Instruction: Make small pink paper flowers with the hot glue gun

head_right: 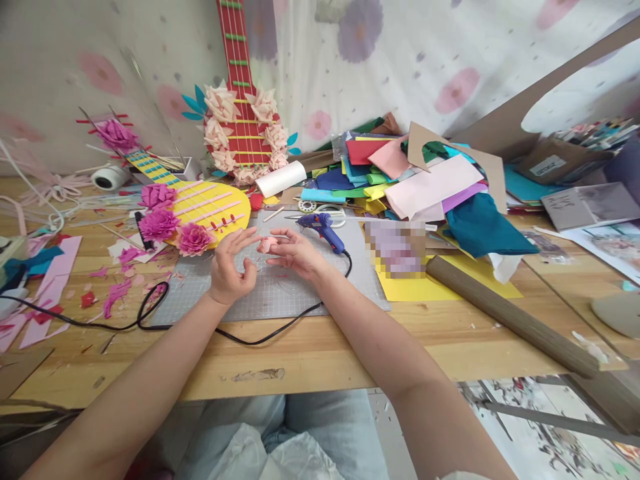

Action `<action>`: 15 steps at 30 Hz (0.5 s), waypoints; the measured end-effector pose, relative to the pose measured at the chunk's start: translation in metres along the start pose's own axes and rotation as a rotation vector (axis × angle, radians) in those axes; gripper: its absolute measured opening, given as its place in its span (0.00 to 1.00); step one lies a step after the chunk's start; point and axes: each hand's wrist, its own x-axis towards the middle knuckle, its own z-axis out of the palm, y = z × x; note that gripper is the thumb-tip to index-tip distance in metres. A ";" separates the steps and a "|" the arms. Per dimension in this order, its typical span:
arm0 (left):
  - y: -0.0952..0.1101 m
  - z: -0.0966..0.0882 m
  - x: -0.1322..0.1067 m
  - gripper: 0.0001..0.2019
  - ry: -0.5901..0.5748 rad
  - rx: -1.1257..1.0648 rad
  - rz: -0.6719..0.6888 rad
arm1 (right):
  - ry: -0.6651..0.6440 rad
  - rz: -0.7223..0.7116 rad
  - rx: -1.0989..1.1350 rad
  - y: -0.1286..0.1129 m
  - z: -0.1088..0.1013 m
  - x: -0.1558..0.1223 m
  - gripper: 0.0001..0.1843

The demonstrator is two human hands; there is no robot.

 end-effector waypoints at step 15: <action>-0.005 0.006 0.006 0.25 0.072 -0.242 -0.456 | 0.120 -0.152 -0.461 0.006 0.007 0.001 0.20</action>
